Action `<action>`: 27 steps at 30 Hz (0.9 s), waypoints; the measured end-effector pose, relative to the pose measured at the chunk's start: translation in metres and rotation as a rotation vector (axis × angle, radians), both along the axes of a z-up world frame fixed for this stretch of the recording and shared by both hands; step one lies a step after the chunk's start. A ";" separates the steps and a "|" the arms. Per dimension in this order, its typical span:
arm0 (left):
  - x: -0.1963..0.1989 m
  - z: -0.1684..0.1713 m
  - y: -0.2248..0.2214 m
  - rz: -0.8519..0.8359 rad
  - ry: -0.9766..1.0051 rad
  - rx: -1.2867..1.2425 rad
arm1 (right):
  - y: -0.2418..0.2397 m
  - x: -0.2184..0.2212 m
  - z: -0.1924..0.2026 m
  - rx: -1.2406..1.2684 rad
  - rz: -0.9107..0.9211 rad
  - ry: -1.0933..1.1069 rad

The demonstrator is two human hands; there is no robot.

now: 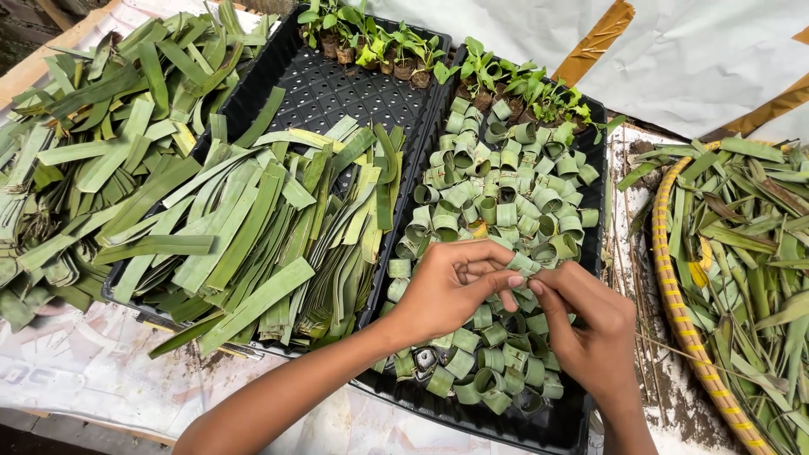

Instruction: Folding leaves into small cylindrical pots and securing them with bamboo pins before placing them in a seedling tray.

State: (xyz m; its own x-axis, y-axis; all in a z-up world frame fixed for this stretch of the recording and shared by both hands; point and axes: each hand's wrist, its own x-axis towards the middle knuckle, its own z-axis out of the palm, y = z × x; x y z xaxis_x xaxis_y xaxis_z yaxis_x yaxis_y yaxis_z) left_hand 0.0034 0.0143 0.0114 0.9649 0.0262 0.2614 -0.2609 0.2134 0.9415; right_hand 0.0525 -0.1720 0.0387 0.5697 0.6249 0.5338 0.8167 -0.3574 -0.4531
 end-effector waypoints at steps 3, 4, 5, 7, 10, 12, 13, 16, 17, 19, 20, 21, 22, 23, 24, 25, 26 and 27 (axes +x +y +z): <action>-0.001 0.001 0.000 0.037 -0.055 0.073 | 0.001 0.003 -0.008 -0.004 -0.028 -0.030; -0.002 0.000 0.000 0.038 -0.056 0.077 | 0.001 0.003 -0.011 0.000 -0.026 -0.032; -0.002 0.000 0.001 0.035 -0.064 0.106 | 0.000 0.003 -0.014 -0.013 -0.028 -0.033; -0.001 -0.001 0.002 0.034 -0.078 0.138 | 0.002 0.005 -0.018 -0.024 -0.028 -0.040; 0.001 -0.003 0.004 0.053 -0.088 0.212 | 0.002 0.005 -0.021 -0.046 -0.034 -0.008; 0.004 -0.005 0.008 0.017 -0.096 0.217 | 0.001 0.007 -0.021 -0.070 -0.029 0.031; 0.004 -0.006 0.009 0.015 -0.099 0.218 | 0.001 0.007 -0.023 -0.068 -0.031 0.028; 0.002 -0.011 0.008 -0.025 -0.086 0.229 | 0.000 0.012 -0.029 -0.077 -0.038 0.107; -0.001 -0.013 0.006 0.031 -0.141 0.302 | 0.000 0.014 -0.033 -0.070 -0.033 0.149; -0.002 -0.013 0.006 0.088 -0.203 0.377 | 0.004 0.017 -0.030 -0.061 -0.028 0.184; -0.003 -0.015 0.006 0.095 -0.238 0.400 | 0.006 0.015 -0.027 -0.045 -0.025 0.208; -0.005 -0.017 0.007 0.103 -0.272 0.423 | 0.007 0.012 -0.025 -0.030 -0.022 0.231; -0.010 -0.019 0.009 0.091 -0.264 0.425 | 0.011 0.009 -0.023 -0.026 -0.031 0.242; -0.014 -0.022 0.012 0.101 -0.306 0.478 | 0.014 0.006 -0.022 -0.040 -0.030 0.220; -0.012 -0.023 0.015 0.108 -0.367 0.528 | 0.017 0.008 -0.018 -0.054 -0.037 0.182; -0.009 -0.020 0.018 0.092 -0.377 0.527 | 0.022 0.010 -0.016 -0.050 -0.054 0.178; -0.014 -0.020 0.017 0.108 -0.358 0.527 | 0.025 0.008 -0.016 -0.037 -0.045 0.175; -0.020 -0.021 0.017 0.124 -0.339 0.528 | 0.028 0.004 -0.016 -0.023 -0.037 0.172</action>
State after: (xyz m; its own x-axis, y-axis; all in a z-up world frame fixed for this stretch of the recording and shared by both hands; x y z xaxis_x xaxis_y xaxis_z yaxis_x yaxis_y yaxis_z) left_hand -0.0166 0.0316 -0.0095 0.8241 -0.0831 0.5603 -0.5560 -0.3072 0.7723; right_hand 0.0568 -0.1439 0.0229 0.6744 0.6123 0.4126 0.7137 -0.3977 -0.5765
